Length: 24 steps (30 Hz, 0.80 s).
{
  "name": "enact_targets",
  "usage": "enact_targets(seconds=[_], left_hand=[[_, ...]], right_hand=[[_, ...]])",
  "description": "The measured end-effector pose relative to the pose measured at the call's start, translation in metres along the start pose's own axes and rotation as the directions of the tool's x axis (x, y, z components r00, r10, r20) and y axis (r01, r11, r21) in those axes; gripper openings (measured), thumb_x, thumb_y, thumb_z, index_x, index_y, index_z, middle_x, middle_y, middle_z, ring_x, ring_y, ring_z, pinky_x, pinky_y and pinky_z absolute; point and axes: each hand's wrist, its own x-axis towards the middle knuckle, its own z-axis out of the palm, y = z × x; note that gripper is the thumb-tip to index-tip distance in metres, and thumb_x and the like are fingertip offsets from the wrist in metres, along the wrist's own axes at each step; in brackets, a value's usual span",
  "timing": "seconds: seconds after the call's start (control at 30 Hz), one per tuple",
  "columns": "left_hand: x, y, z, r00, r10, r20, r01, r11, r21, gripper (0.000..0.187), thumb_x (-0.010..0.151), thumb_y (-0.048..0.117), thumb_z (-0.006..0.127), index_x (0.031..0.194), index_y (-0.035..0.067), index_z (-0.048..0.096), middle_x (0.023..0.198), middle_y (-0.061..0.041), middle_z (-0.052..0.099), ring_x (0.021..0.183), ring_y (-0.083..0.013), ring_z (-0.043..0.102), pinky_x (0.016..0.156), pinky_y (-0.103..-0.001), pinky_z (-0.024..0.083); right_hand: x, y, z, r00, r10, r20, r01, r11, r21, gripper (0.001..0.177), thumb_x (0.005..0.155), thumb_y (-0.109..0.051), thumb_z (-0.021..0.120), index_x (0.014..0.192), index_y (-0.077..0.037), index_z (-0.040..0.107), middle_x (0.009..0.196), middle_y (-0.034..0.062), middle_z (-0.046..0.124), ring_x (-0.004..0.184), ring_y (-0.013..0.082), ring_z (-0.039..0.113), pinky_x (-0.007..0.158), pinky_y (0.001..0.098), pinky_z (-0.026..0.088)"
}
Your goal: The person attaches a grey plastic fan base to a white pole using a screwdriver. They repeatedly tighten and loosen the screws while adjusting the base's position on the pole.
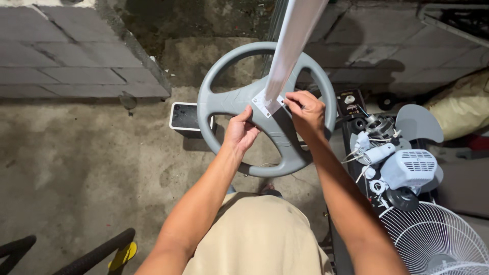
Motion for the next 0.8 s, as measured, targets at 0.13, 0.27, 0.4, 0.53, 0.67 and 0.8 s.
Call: enact_targets(seconds=[0.13,0.27,0.4,0.53,0.67,0.8], left_hand=[[0.002,0.007,0.0,1.0,0.008,-0.006,-0.008,1.0,-0.013,0.037,0.102,0.019,0.059,0.128,-0.008,0.058,0.129,-0.022,0.064,0.123,-0.0352,0.061,0.109,-0.059,0.047],[0.002,0.01,-0.001,1.0,0.018,-0.004,-0.018,1.0,-0.014,0.037,0.102,0.018,0.06,0.128,-0.008,0.058,0.129,-0.022,0.064,0.123,-0.0346,0.061,0.11,-0.058,0.048],[0.004,0.013,0.0,1.0,0.017,0.011,-0.017,1.0,-0.006,0.038,0.102,0.019,0.06,0.128,-0.008,0.058,0.129,-0.022,0.064,0.122,-0.035,0.061,0.108,-0.059,0.048],[0.005,0.016,0.0,0.999,0.012,0.032,-0.011,1.0,-0.001,0.039,0.102,0.019,0.059,0.129,-0.008,0.058,0.131,-0.022,0.064,0.124,-0.0352,0.061,0.108,-0.058,0.048],[0.007,0.019,0.0,0.998,0.01,0.054,-0.011,1.0,0.018,0.039,0.101,0.02,0.059,0.131,-0.006,0.057,0.132,-0.02,0.063,0.124,-0.0353,0.06,0.107,-0.059,0.047],[0.01,0.027,-0.002,0.999,0.015,0.042,-0.016,1.0,0.014,0.039,0.102,0.021,0.058,0.131,-0.006,0.057,0.132,-0.02,0.063,0.125,-0.0347,0.06,0.108,-0.057,0.048]], right_hand=[[0.003,0.007,0.007,0.998,-0.015,0.056,0.015,1.0,0.002,0.015,0.087,-0.003,0.08,0.101,-0.002,0.077,0.096,0.0105,0.075,0.085,0.0207,0.072,0.076,0.0297,0.055],[0.01,0.008,0.011,0.965,-0.244,0.095,0.251,0.965,-0.073,0.015,0.087,0.001,0.08,0.101,-0.002,0.077,0.096,0.0108,0.075,0.089,0.0255,0.071,0.079,0.0335,0.056],[0.011,-0.001,0.006,0.937,-0.305,0.172,0.33,0.933,-0.142,0.018,0.086,0.005,0.077,0.102,-0.001,0.075,0.101,0.0133,0.071,0.094,0.0307,0.067,0.081,0.0379,0.054],[0.008,-0.008,0.003,0.933,-0.307,0.186,0.335,0.93,-0.148,0.022,0.086,0.006,0.068,0.107,0.001,0.073,0.109,0.0156,0.068,0.103,0.0341,0.065,0.09,0.041,0.053],[0.004,-0.003,0.001,0.99,-0.137,-0.005,0.133,0.965,-0.226,0.018,0.093,-0.003,0.068,0.11,-0.001,0.074,0.113,0.0153,0.068,0.106,0.0342,0.065,0.095,0.0419,0.052],[-0.004,0.024,-0.019,0.988,-0.068,-0.141,-0.004,0.891,-0.454,0.033,0.084,-0.01,0.077,0.114,0.002,0.071,0.114,0.023,0.065,0.11,0.0389,0.059,0.093,0.0462,0.049]])
